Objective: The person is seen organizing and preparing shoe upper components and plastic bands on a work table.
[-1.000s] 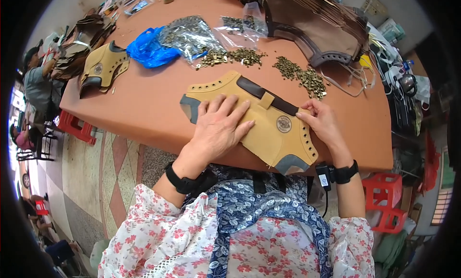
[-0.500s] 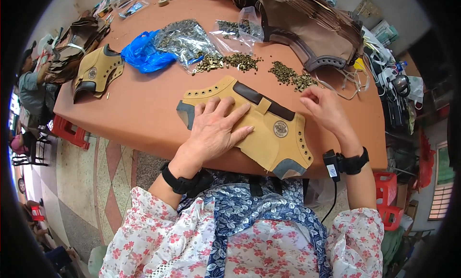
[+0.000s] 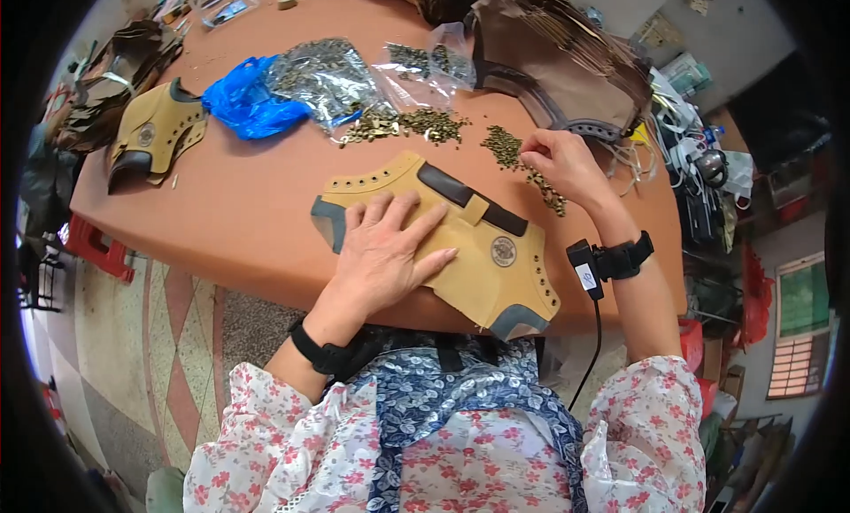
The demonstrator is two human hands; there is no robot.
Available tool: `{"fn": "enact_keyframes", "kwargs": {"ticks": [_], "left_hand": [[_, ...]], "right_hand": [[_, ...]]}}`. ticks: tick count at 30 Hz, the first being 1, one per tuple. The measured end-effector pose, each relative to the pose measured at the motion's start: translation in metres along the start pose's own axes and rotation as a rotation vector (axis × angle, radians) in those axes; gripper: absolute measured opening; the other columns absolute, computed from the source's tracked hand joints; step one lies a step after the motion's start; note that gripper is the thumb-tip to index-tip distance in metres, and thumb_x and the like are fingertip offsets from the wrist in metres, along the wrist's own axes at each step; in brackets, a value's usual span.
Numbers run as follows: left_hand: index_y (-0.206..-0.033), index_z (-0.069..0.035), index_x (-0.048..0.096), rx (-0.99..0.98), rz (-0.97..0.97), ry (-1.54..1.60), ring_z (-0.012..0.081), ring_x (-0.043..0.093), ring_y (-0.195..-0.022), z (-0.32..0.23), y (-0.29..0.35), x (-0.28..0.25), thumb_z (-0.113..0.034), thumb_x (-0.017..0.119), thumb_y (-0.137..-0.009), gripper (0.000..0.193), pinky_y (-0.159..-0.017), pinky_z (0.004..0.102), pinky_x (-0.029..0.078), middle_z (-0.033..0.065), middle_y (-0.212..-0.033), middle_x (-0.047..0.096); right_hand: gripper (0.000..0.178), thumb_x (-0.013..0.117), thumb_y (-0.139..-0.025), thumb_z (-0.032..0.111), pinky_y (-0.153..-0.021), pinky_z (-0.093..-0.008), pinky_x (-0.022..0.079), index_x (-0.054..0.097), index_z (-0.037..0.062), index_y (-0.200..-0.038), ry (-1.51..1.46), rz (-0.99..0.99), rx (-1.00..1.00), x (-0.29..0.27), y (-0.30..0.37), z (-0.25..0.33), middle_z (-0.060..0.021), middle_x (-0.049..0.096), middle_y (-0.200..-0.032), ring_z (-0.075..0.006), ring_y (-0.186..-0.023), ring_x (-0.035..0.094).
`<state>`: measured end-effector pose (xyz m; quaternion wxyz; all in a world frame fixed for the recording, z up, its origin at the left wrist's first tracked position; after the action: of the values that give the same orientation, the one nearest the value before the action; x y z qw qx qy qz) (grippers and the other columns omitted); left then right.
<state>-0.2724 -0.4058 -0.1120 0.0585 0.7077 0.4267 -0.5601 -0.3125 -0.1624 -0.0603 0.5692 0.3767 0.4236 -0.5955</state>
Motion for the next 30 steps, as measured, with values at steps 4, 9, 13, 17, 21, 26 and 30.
{"fn": "enact_keyframes", "kwargs": {"ticks": [4, 9, 13, 17, 21, 26, 30], "left_hand": [[-0.123, -0.02, 0.056, -0.006, 0.021, 0.007, 0.0293, 0.043, -0.115, 0.0, -0.001, 0.002, -0.046, 0.06, -0.082, 0.049, -0.094, 0.0426, 0.03, 0.0089, -0.12, 0.051], [-0.122, -0.019, 0.057, 0.002, -0.008, -0.044, 0.0284, 0.043, -0.113, 0.001, -0.001, 0.006, -0.047, 0.061, -0.08, 0.051, -0.094, 0.0432, 0.031, 0.0087, -0.12, 0.05], [-0.125, -0.019, 0.056, -0.003, 0.007, -0.058, 0.0285, 0.043, -0.113, -0.002, -0.003, 0.006, -0.043, 0.061, -0.081, 0.05, -0.095, 0.0428, 0.031, 0.0076, -0.12, 0.05], [-0.125, -0.019, 0.056, -0.01, 0.004, -0.077, 0.0286, 0.043, -0.112, -0.003, -0.002, 0.005, -0.042, 0.062, -0.081, 0.05, -0.094, 0.0421, 0.032, 0.0075, -0.119, 0.051], [-0.12, -0.018, 0.059, -0.009, -0.015, -0.068, 0.027, 0.043, -0.111, -0.003, -0.003, 0.006, -0.045, 0.062, -0.081, 0.048, -0.095, 0.0423, 0.031, 0.0062, -0.117, 0.05], [-0.12, -0.017, 0.059, -0.002, -0.027, -0.082, 0.0259, 0.044, -0.109, -0.004, -0.003, 0.004, -0.044, 0.063, -0.08, 0.047, -0.093, 0.0415, 0.031, 0.0054, -0.115, 0.051], [-0.124, -0.019, 0.057, -0.017, 0.009, -0.072, 0.0287, 0.044, -0.11, -0.004, -0.004, 0.004, -0.04, 0.061, -0.082, 0.047, -0.094, 0.0415, 0.032, 0.0075, -0.117, 0.052]], "right_hand": [[0.013, 0.061, -0.077, 0.01, -0.063, -0.0351, 0.048, 0.065, 0.0, -0.084, -0.071, -0.069, 0.195, -0.012, 0.037, -0.043, -0.0144, 0.064, -0.071, -0.0253, -0.066, 0.063], [0.012, 0.061, -0.078, 0.008, -0.059, -0.0351, 0.046, 0.064, 0.0001, -0.087, -0.112, -0.052, 0.221, -0.002, 0.067, -0.056, -0.0131, 0.061, -0.07, -0.0239, -0.064, 0.059], [0.012, 0.061, -0.078, 0.008, -0.062, -0.0358, 0.046, 0.064, -0.0007, -0.085, -0.102, -0.093, 0.182, 0.007, 0.073, -0.062, -0.0143, 0.061, -0.072, -0.0255, -0.067, 0.059], [0.012, 0.061, -0.078, 0.009, -0.068, -0.0387, 0.046, 0.064, 0.0002, -0.085, -0.092, -0.137, 0.058, 0.012, 0.066, -0.049, -0.0158, 0.062, -0.078, -0.0301, -0.076, 0.059], [0.011, 0.06, -0.078, 0.01, -0.074, -0.0408, 0.045, 0.066, 0.0025, -0.084, -0.032, -0.18, -0.037, 0.012, 0.055, -0.034, -0.0149, 0.061, -0.083, -0.032, -0.083, 0.058], [0.013, 0.059, -0.08, 0.014, -0.074, -0.0413, 0.045, 0.067, 0.0038, -0.084, 0.07, -0.203, -0.084, 0.02, 0.034, -0.032, -0.0134, 0.06, -0.085, -0.0313, -0.085, 0.058], [0.013, 0.059, -0.081, 0.014, -0.075, -0.0423, 0.046, 0.068, 0.0056, -0.084, 0.163, -0.217, -0.065, 0.023, 0.022, -0.031, -0.0125, 0.06, -0.085, -0.0313, -0.087, 0.059]]}}
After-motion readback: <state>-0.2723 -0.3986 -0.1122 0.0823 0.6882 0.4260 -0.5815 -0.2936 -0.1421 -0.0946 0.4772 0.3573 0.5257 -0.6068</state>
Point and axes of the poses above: each hand's wrist, its own y-axis away from the middle knuckle, its own x-axis out of the palm, z = x × y, the point moved 6 cm from there along -y, towards the middle knuckle
